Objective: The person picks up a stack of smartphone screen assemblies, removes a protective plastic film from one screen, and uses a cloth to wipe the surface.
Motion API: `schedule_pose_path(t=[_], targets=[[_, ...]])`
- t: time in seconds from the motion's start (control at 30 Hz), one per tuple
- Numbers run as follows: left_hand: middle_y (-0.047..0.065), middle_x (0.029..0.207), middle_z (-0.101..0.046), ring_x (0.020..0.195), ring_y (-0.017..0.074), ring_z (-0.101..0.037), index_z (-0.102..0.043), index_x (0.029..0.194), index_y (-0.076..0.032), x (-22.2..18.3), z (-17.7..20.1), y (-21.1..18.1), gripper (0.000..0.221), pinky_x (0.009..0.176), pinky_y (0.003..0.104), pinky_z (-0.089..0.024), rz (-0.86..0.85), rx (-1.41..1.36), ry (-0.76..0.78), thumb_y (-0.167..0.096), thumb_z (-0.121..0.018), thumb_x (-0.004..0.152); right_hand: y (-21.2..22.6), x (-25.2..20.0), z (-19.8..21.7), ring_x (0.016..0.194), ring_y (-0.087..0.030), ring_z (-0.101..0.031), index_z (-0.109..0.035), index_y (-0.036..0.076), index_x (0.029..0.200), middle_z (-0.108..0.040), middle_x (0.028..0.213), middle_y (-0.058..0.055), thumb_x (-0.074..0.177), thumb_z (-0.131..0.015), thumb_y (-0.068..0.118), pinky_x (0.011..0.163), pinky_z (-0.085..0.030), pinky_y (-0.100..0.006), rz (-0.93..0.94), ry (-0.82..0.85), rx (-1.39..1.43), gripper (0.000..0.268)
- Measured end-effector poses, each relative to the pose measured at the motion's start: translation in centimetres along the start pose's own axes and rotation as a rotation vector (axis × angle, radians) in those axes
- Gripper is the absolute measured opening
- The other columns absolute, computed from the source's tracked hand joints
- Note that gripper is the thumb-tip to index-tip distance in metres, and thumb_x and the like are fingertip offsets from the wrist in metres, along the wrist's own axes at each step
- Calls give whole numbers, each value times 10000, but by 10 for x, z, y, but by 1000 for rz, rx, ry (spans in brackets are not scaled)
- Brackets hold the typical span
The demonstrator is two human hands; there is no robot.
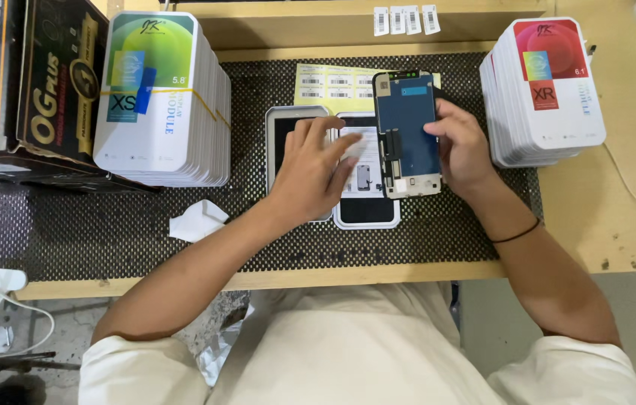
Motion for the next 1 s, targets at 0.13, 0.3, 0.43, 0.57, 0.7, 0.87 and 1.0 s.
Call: schedule_pose_path(t=[0.13,0.3,0.43,0.57,0.7,0.87,1.0], targets=[[151,1113,-585,970,316,-571,-491,1439,-32,5,11,-1,429,875,442,-472,69,-431,-73,-210,-542,1053,-7,-2,-3,577,-52,-535,-651,48,1127,-536,722,-9,843,-604,146,555,-531,-190,82,32,-67,304],[190,1048,-637,856,258,-680,-220,1519,-1,3,-3,-16,890,703,345,-561,270,-961,10,-179,-816,882,11,-19,-33,717,-131,-640,-610,17,1163,-660,871,-100,980,-584,63,622,-571,-261,263,238,-231,190],[245,988,-664,769,337,-693,-316,1407,-4,-1,-7,-9,763,621,411,-549,323,-805,10,-203,-821,870,4,-26,-39,638,-158,-646,-610,9,1148,-695,825,-137,979,-586,54,581,-556,-263,314,278,-258,176],[180,915,-684,733,262,-707,-388,1332,-25,-8,-16,5,580,580,345,-565,356,-834,-23,-139,-766,907,-4,-27,-30,592,-147,-641,-599,-25,1156,-670,783,-143,986,-597,30,538,-555,-264,356,221,-252,179],[144,870,-664,737,211,-719,-555,1176,32,-4,-13,3,315,566,291,-585,360,-916,-134,-109,-717,946,-5,-20,-13,628,-128,-575,-618,-25,1156,-667,806,-131,993,-611,79,592,-516,-260,426,145,-261,193],[133,750,-686,648,182,-729,-690,984,47,-11,-31,20,171,550,272,-614,421,-996,-148,-116,-722,949,-30,-8,17,653,-89,-551,-626,-3,1145,-663,822,-106,1017,-603,120,604,-491,-229,439,93,-258,178],[121,663,-710,606,164,-736,-724,888,6,-10,-23,16,148,543,245,-610,446,-998,-127,-125,-710,957,-33,-7,16,656,-77,-551,-641,18,1138,-662,824,-83,1033,-593,174,607,-488,-226,435,71,-189,194]])
Point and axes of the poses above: each hand's wrist, its own x-axis towards the middle knuckle, its own z-axis out of the back of the hand, y = z × x, the point moved 5 cm from there along x, towards the middle knuckle
